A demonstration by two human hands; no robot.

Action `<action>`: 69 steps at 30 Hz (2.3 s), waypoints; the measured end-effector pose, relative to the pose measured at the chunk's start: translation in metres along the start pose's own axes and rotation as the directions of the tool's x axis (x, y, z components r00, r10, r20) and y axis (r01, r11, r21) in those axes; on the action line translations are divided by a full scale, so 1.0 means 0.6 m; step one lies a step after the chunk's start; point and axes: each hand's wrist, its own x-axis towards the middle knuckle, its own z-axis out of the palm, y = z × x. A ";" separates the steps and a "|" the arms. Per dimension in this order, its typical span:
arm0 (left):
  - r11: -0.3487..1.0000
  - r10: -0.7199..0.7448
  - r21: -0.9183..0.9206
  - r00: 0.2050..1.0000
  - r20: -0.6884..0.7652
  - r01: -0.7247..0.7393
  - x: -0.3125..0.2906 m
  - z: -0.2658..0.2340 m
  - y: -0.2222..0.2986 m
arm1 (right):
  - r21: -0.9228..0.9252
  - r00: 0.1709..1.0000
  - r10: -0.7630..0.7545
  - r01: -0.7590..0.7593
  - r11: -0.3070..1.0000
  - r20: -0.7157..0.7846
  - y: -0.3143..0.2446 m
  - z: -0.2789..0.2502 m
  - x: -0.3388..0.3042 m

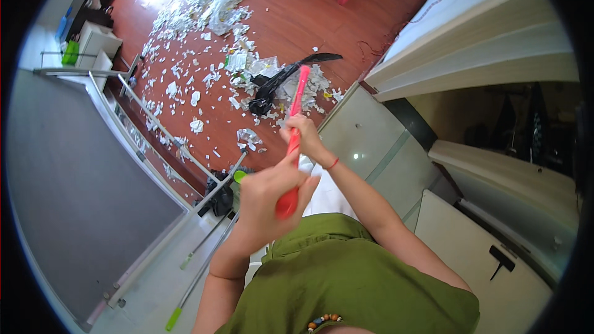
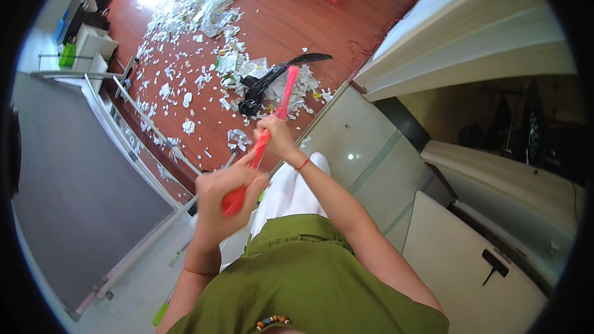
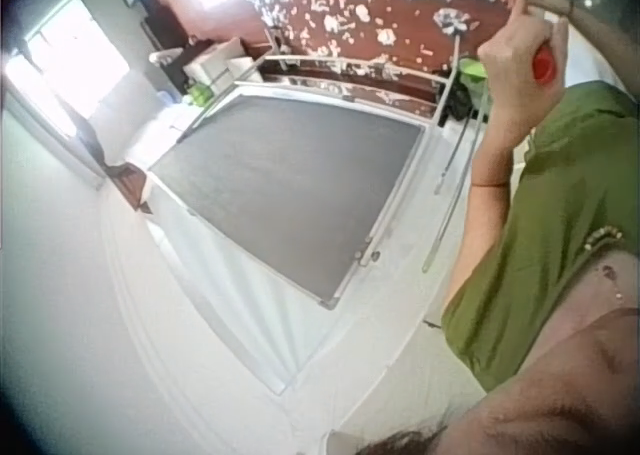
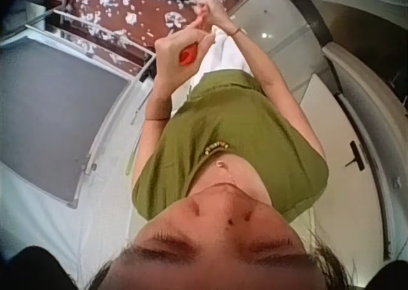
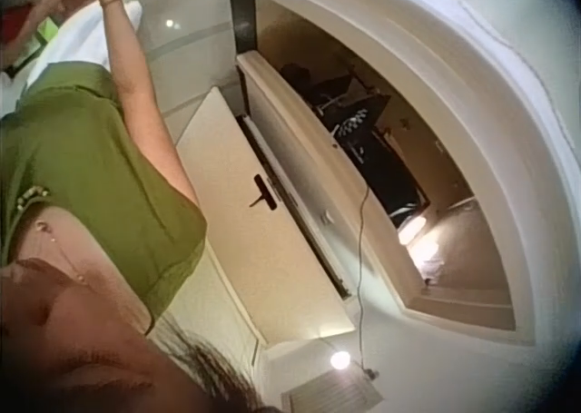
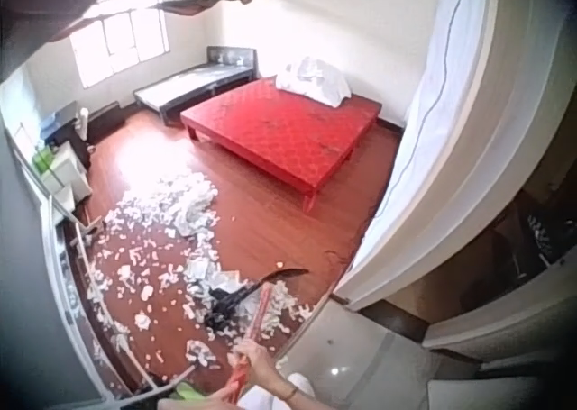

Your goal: Sweep the paper scraps and debris from the floor into a pile.

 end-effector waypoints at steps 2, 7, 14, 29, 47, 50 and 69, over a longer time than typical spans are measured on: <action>0.998 0.057 -0.005 0.995 0.083 -0.056 0.000 -0.022 0.039 | -0.058 0.997 0.009 -0.013 0.998 -0.078 -0.029 -0.014 -0.021; 0.963 0.030 -0.268 0.975 0.222 0.031 0.012 0.015 0.011 | -0.222 0.983 0.158 -0.174 0.959 -0.090 -0.003 -0.086 -0.132; 0.904 -0.169 -0.330 0.937 0.307 0.271 -0.003 0.256 -0.130 | -0.352 0.885 0.438 -0.465 0.812 -0.158 0.283 -0.136 -0.331; 0.998 -0.051 -0.017 0.991 0.125 0.054 -0.028 0.014 0.059 | -0.031 0.991 0.015 -0.019 0.999 -0.132 0.004 -0.013 -0.089; 0.996 -0.043 0.087 0.982 0.185 0.027 -0.011 -0.016 0.008 | 0.008 0.999 0.048 -0.047 0.999 -0.020 0.026 0.057 -0.049; 0.999 0.003 -0.036 0.990 0.140 0.002 0.014 -0.023 -0.025 | -0.167 0.993 0.116 -0.112 0.980 0.016 0.053 0.017 -0.049; 0.995 -0.097 -0.013 0.970 -0.225 0.097 0.087 -0.089 -0.126 | -0.076 0.967 -0.005 0.026 0.997 0.254 0.111 0.117 0.162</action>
